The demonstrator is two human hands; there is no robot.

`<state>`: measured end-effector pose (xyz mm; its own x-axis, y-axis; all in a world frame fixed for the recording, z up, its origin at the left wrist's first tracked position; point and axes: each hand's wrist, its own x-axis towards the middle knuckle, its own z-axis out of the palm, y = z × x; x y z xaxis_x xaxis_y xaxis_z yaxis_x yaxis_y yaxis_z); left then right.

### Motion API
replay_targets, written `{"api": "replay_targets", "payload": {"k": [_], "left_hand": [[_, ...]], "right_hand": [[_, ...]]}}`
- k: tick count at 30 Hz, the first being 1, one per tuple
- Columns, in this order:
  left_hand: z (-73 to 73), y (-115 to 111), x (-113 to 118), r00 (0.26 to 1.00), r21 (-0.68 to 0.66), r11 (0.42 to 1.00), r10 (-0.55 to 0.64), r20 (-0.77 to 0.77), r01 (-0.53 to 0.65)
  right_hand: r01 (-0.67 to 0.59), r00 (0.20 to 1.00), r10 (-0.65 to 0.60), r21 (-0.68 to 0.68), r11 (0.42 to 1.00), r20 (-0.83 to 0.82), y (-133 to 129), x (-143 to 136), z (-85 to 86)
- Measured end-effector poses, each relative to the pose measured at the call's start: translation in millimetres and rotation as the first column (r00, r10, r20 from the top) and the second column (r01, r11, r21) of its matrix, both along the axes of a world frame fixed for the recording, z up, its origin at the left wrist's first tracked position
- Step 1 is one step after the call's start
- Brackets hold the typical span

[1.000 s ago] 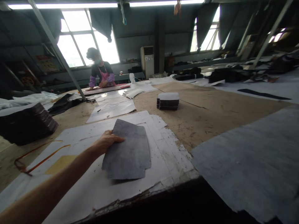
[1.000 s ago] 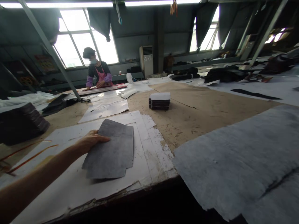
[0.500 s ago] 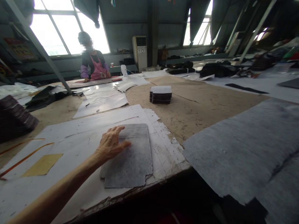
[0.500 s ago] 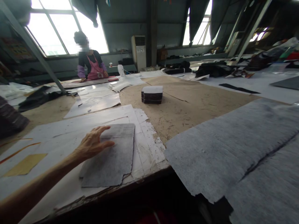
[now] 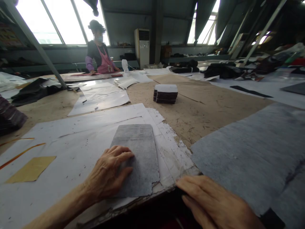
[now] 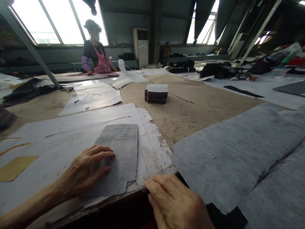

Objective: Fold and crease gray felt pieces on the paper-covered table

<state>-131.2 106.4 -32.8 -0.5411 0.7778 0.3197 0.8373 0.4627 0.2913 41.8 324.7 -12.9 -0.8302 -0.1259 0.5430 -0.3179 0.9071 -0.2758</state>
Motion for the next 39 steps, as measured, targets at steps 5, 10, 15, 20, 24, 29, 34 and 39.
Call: {"api": "replay_targets", "payload": {"k": [5, 10, 15, 20, 24, 29, 34, 39], "left_hand": [[4.4, -14.0, 19.7, 0.999, -0.004, 0.999, -0.051, 0.013, 0.051], [8.9, -29.7, 34.6, 0.987, 0.049, 0.988, -0.15, 0.053, 0.147], [7.4, -26.5, 22.5, 0.999, 0.09, 0.996, 0.0, -0.044, 0.004], [5.5, -32.0, 25.4, 0.999, 0.046, 0.998, -0.042, 0.002, 0.042], [7.4, -41.3, 37.1, 1.0, 0.101, 0.995, -0.029, 0.007, 0.028], [9.7, -32.8, 14.3, 0.999, 0.097, 0.995, -0.012, -0.03, 0.015], [8.4, -20.5, -31.0, 0.993, 0.087, 0.99, 0.115, -0.008, -0.114], [-4.8, -13.9, -50.5, 0.984, 0.085, 0.981, 0.173, 0.046, -0.176]], "right_hand": [[0.014, 0.994, -0.007, -0.068, 0.998, 0.109, -32.9, -48.6, -7.3], [-0.048, 0.992, 0.046, 0.011, 0.999, 0.121, -38.4, -47.0, -13.8], [-0.047, 0.996, 0.051, -0.053, 0.998, 0.073, -40.8, -58.2, -0.8], [-0.107, 0.994, 0.102, 0.13, 0.986, 0.04, -42.3, -53.5, -19.0], [-0.175, 0.983, 0.169, 0.077, 0.982, 0.071, -35.6, -41.0, -17.5], [-0.128, 0.987, 0.13, -0.024, 0.991, 0.099, -31.3, -60.6, 3.9], [0.056, 0.984, -0.043, -0.071, 0.996, 0.174, -21.4, -99.2, 7.9], [0.152, 0.902, -0.108, -0.074, 0.986, 0.417, -17.1, -134.7, 12.8]]}}
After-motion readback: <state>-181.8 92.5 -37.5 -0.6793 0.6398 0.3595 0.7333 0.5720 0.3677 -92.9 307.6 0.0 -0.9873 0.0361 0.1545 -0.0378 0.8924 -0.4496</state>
